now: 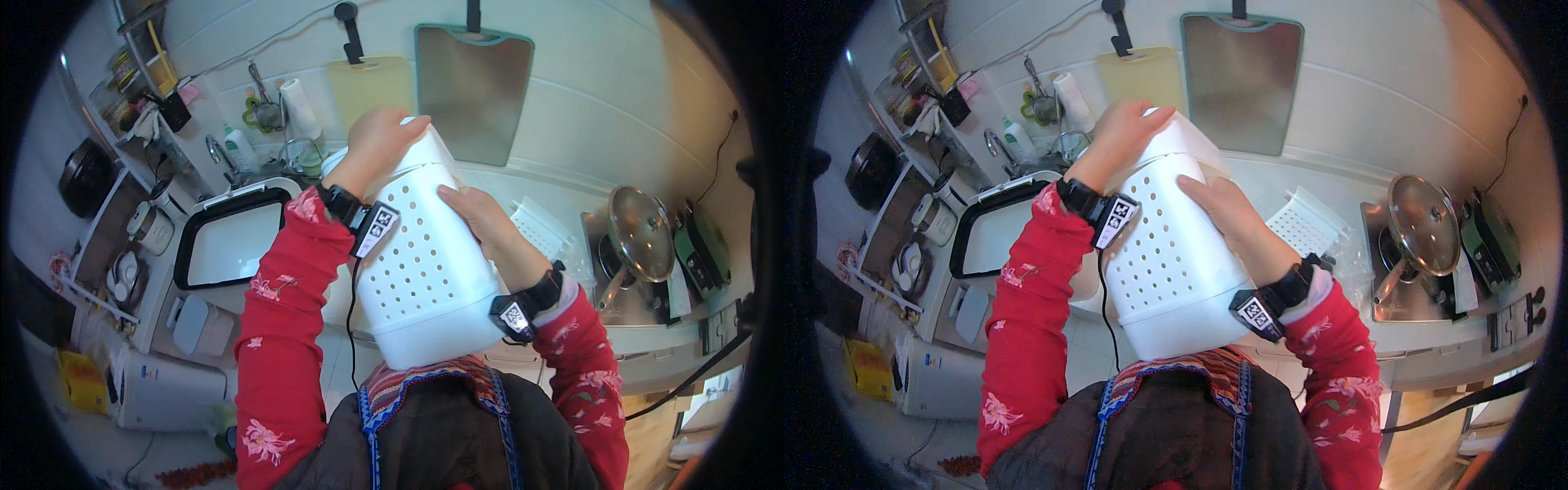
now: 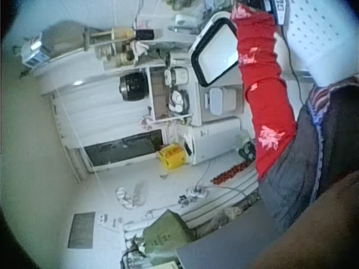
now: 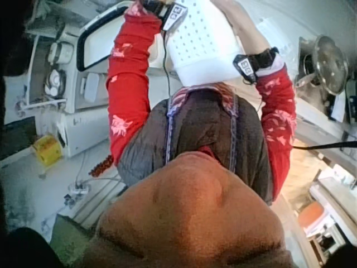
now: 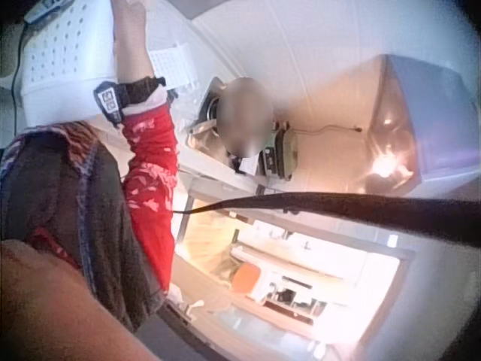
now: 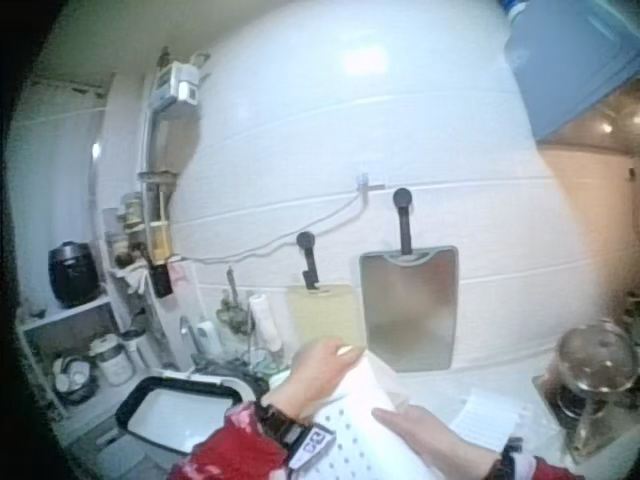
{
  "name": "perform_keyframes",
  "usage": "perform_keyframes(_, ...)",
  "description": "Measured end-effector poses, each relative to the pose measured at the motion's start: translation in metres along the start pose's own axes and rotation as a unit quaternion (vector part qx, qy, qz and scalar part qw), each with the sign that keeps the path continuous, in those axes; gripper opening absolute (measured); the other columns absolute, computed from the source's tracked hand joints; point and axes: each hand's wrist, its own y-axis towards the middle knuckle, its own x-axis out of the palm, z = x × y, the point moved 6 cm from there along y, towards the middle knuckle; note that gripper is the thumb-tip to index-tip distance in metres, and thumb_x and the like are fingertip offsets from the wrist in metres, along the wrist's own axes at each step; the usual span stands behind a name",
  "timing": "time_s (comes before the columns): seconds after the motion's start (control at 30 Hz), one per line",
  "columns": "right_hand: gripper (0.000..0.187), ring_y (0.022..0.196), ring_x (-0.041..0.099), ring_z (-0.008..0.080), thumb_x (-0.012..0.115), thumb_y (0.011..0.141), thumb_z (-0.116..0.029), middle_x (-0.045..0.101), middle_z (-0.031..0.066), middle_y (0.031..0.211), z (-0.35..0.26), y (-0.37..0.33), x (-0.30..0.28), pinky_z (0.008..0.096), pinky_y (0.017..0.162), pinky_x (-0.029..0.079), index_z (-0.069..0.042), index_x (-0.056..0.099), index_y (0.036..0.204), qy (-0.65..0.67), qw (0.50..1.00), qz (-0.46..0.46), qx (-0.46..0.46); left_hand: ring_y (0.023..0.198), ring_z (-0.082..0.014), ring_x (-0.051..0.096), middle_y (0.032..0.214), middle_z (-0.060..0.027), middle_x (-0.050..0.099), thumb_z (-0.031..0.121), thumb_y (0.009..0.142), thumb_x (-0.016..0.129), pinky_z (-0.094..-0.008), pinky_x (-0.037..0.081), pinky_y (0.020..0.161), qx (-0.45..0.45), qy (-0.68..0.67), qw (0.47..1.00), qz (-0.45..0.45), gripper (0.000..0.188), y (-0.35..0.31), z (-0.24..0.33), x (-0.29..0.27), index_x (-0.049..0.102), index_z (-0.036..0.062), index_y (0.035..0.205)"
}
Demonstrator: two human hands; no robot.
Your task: The person assembles a white plastic container with a perforated insert and a lid. They repeatedly fit and remove the insert and lid, then place the assembled unit on the counter.
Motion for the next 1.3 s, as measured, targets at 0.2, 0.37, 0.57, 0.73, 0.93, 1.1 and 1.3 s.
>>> perform_keyframes(0.2, 0.048, 0.079, 0.065, 0.0210, 0.049, 0.093, -0.036, 0.065, 0.0164, 0.095, 0.005, -0.005, -0.008, 0.0310, 0.070, 0.052, 0.008, 0.054, 0.113, -0.019, 0.995, 0.095, -0.034, 0.058, -0.0316, 0.059, 0.064, -0.0177, 0.062, 0.051, 0.076, 0.063, -0.0401, 0.045, 0.057, 0.015, 0.070, 0.997, -0.011, 0.050, 0.013, 0.036, 0.020, 0.067, 0.0015, 0.071)
perform_keyframes(0.37, 0.054, 0.080, 0.063, 0.0225, 0.037, 0.097, -0.039, 0.064, 0.0182, 0.094, 0.025, -0.009, -0.030, 0.0312, 0.075, 0.050, 0.010, 0.057, 0.109, -0.027, 0.975, 0.219, 0.012, 0.071, -0.0346, 0.063, 0.073, -0.0181, 0.065, 0.048, 0.076, 0.062, -0.0414, 0.048, 0.064, -0.024, 0.137, 0.984, -0.108, 0.047, 0.018, 0.045, 0.044, 0.069, 0.0021, 0.072)
perform_keyframes(0.57, 0.054, 0.086, 0.061, 0.0227, 0.035, 0.097, -0.037, 0.063, 0.0187, 0.098, 0.034, -0.006, -0.046, 0.0313, 0.080, 0.047, 0.010, 0.057, 0.109, -0.026, 0.967, 0.253, -0.011, 0.046, -0.0304, 0.046, 0.050, -0.0168, 0.049, 0.054, 0.075, 0.064, -0.0412, 0.039, 0.052, 0.008, 0.087, 0.995, -0.047, 0.059, 0.029, 0.055, 0.054, 0.053, 0.0014, 0.051)
perform_keyframes(0.73, 0.053, 0.087, 0.061, 0.0252, 0.035, 0.097, -0.038, 0.063, 0.0220, 0.098, 0.031, -0.007, -0.043, 0.0347, 0.082, 0.045, 0.009, 0.058, 0.107, -0.056, 0.970, 0.229, -0.063, 0.056, -0.0309, 0.054, 0.064, -0.0154, 0.060, 0.055, 0.073, 0.066, -0.0397, 0.043, 0.055, 0.081, 0.128, 0.984, -0.097, 0.055, 0.036, 0.068, 0.053, 0.059, 0.0015, 0.062)
perform_keyframes(0.93, 0.055, 0.081, 0.061, 0.0319, 0.037, 0.096, -0.042, 0.064, 0.0233, 0.086, 0.033, 0.011, -0.016, 0.0380, 0.077, 0.044, 0.007, 0.062, 0.088, -0.135, 0.971, 0.163, -0.107, 0.081, -0.0334, 0.063, 0.086, -0.0155, 0.066, 0.046, 0.074, 0.067, -0.0412, 0.050, 0.070, 0.051, 0.391, 0.890, -0.227, 0.043, 0.031, 0.065, 0.057, 0.069, 0.0045, 0.086)
perform_keyframes(1.1, 0.052, 0.065, 0.055, 0.0262, 0.042, 0.095, -0.041, 0.060, 0.0175, 0.071, 0.047, 0.020, -0.005, 0.0372, 0.067, 0.044, 0.006, 0.058, 0.080, -0.065, 0.988, 0.124, -0.070, 0.085, -0.0339, 0.064, 0.091, -0.0158, 0.067, 0.037, 0.076, 0.065, -0.0413, 0.051, 0.073, 0.033, 0.391, 0.896, -0.207, 0.036, 0.031, 0.057, 0.055, 0.069, 0.0037, 0.088)
perform_keyframes(1.3, 0.048, 0.062, 0.053, 0.0263, 0.042, 0.096, -0.036, 0.057, 0.0171, 0.067, 0.041, 0.014, -0.007, 0.0376, 0.064, 0.043, 0.005, 0.056, 0.076, -0.074, 0.974, 0.177, -0.117, 0.085, -0.0341, 0.064, 0.090, -0.0165, 0.067, 0.035, 0.077, 0.065, -0.0413, 0.051, 0.072, 0.021, 0.376, 0.904, -0.199, 0.034, 0.038, 0.053, 0.059, 0.069, 0.0032, 0.088)
